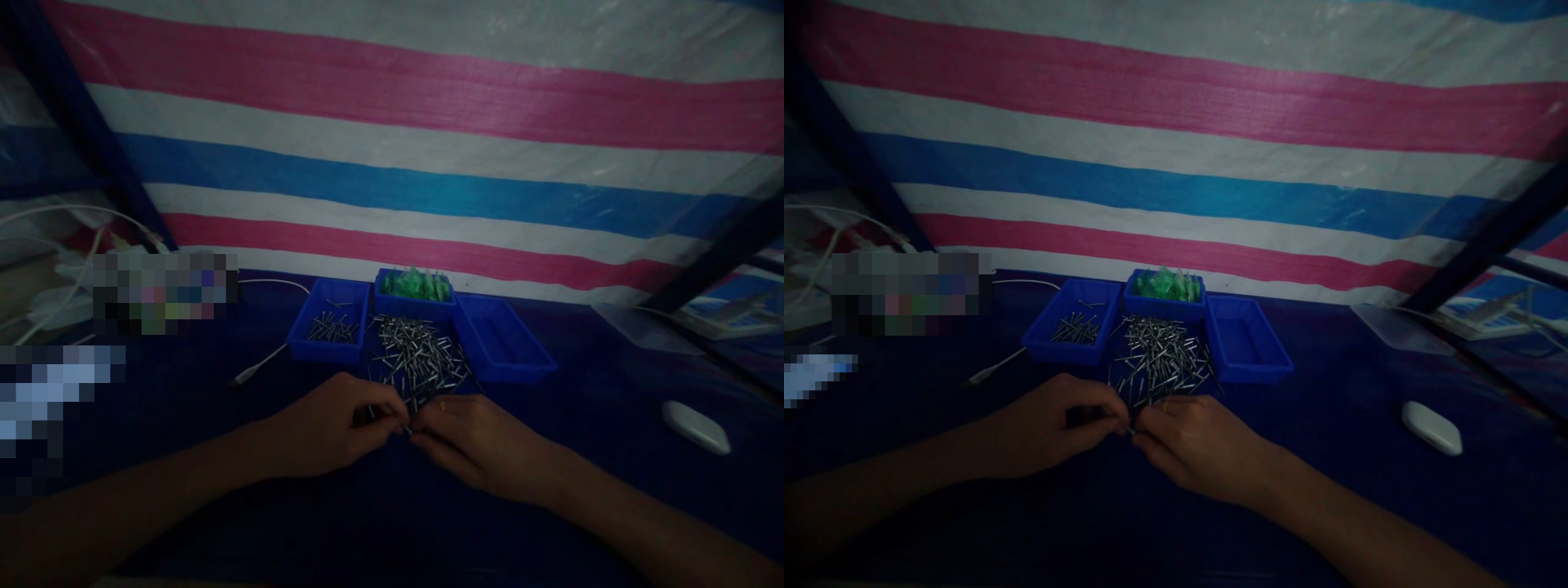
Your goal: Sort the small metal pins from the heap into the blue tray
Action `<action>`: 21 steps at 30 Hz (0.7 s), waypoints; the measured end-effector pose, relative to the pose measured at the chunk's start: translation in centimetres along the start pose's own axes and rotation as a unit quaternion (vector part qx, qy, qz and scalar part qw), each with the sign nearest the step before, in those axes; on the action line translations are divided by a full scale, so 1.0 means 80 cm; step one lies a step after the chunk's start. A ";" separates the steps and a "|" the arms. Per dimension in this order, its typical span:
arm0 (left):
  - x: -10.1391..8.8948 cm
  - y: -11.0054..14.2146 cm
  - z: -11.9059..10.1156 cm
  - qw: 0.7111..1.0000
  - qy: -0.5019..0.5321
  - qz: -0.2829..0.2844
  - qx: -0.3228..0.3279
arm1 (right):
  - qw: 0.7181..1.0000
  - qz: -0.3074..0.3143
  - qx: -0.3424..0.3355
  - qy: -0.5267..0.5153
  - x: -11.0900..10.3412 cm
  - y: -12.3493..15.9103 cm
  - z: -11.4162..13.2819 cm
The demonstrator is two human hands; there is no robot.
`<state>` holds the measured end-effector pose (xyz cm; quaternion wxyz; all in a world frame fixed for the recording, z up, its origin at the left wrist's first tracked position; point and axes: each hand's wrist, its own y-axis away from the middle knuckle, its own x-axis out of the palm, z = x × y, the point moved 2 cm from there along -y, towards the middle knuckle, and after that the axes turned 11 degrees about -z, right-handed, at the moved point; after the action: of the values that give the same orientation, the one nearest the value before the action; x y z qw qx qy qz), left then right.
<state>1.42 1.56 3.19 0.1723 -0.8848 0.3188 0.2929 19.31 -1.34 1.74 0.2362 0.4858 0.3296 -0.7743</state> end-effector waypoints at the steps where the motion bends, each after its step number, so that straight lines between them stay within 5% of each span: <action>1: 0.000 0.000 0.001 1.000 0.000 -0.001 -0.003 | 1.000 0.000 -0.002 0.000 0.000 0.000 0.000; 15: 0.007 0.002 0.007 0.999 -0.045 -0.011 0.028 | 0.999 -0.034 -0.006 -0.025 -0.001 0.001 0.001; 21: 0.010 0.004 0.004 0.998 -0.021 0.042 0.050 | 0.997 -0.030 -0.041 -0.053 -0.003 0.001 0.008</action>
<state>1.56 1.10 2.43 0.2105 -0.8545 0.3665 0.3020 19.11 -1.85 2.09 0.2493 0.4240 0.3626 -0.7916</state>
